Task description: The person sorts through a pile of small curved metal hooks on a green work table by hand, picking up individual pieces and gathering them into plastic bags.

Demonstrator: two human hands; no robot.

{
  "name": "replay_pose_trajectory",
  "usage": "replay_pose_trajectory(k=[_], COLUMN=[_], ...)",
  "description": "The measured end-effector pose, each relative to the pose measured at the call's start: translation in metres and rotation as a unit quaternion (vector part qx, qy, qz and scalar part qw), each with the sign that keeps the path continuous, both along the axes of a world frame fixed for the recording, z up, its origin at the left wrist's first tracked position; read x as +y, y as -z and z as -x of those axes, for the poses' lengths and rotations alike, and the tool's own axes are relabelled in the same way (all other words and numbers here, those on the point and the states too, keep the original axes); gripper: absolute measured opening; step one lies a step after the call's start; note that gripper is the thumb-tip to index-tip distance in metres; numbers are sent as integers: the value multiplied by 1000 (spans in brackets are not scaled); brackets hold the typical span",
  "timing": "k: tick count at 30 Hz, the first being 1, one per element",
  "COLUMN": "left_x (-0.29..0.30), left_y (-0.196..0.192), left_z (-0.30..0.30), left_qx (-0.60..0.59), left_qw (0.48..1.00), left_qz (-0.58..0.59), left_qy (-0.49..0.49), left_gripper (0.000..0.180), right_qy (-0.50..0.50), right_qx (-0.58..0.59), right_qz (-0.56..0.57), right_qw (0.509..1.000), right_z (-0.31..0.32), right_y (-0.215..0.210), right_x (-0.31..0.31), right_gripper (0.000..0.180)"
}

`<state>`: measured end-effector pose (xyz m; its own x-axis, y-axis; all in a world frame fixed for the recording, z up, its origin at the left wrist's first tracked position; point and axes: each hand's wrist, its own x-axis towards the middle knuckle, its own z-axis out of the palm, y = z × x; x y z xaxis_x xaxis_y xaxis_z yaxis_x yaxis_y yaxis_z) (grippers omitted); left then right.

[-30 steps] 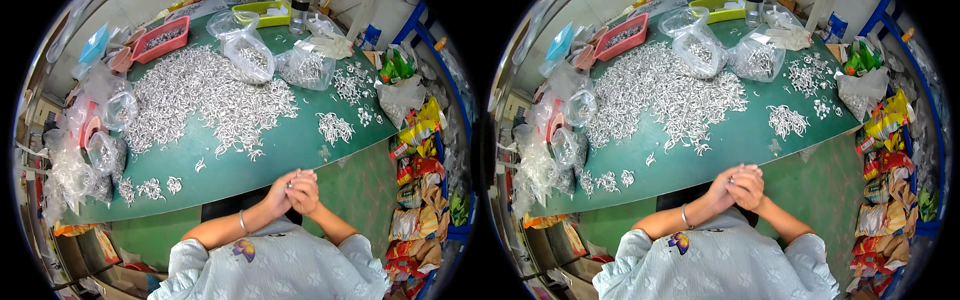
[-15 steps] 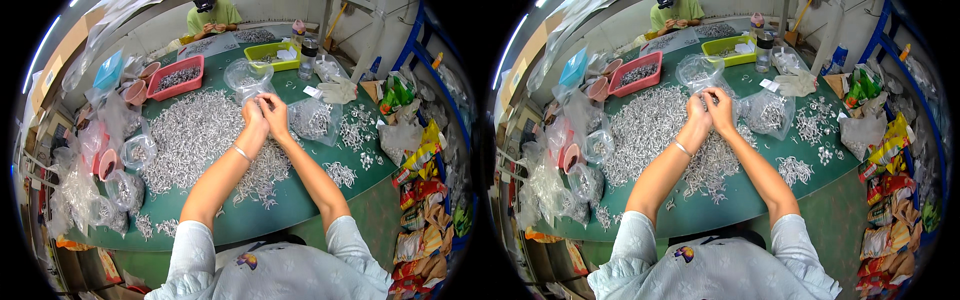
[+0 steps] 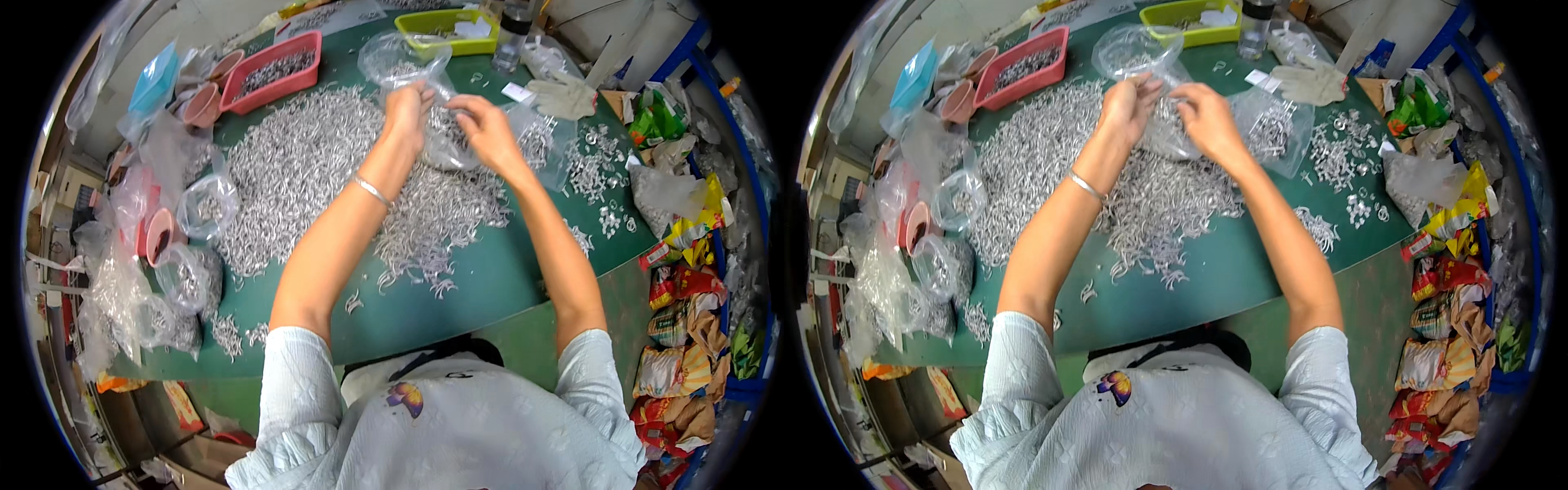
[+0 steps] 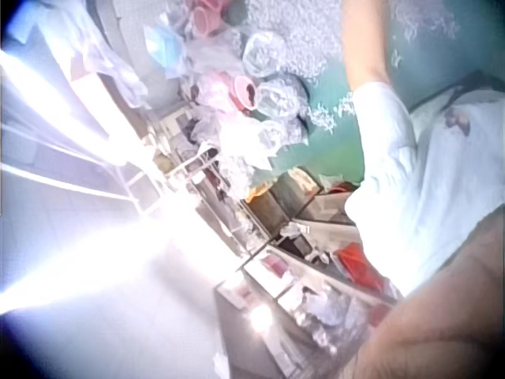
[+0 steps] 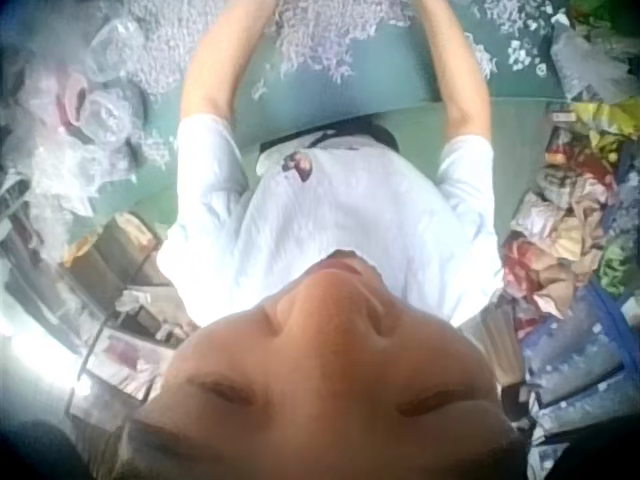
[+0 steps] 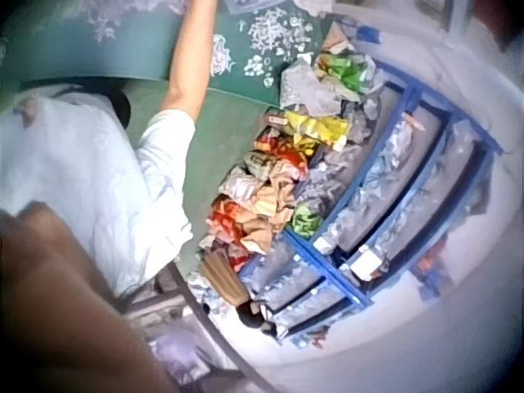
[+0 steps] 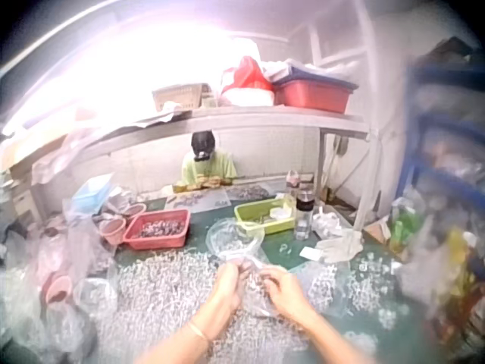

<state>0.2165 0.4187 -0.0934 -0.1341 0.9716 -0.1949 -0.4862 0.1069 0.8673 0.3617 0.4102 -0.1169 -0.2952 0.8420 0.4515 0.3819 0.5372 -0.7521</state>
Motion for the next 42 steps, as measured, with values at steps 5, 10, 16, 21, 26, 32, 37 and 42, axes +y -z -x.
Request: replay_pose_trajectory(k=[5,10,16,21,26,32,37,42], left_x=[-37,-81,-108,-115,-126,-203,-217,-159], left_y=[-1,47,105,112,106,52,80,137], left_z=[18,46,55,53,52,-4,-82,-179], left_qx=[19,388,637,688,673,430,381,483], left_qw=[997,913,738,688,697,852,853,820], left_qz=[-72,-122,-216,-228,-247,-234,-252,-275], left_qy=[-7,33,50,50,9,187,253,140], left_gripper=[34,23,25,27,28,33,42,46], right_qy=[69,-26,-13,11,-9,205,302,240], right_qx=[65,19,-87,-199,-119,-53,-175,-150], right_qz=[-128,-22,-8,-54,-44,-45,32,89], right_qw=[987,999,996,979,992,976,937,955], right_z=[-3,2,8,17,-17,-152,-236,-211], right_y=[-9,28,74,79,60,67,98,106], right_x=[-50,-89,-72,-71,-108,-166,-179,-168], right_gripper=[12,14,18,22,27,28,55,49])
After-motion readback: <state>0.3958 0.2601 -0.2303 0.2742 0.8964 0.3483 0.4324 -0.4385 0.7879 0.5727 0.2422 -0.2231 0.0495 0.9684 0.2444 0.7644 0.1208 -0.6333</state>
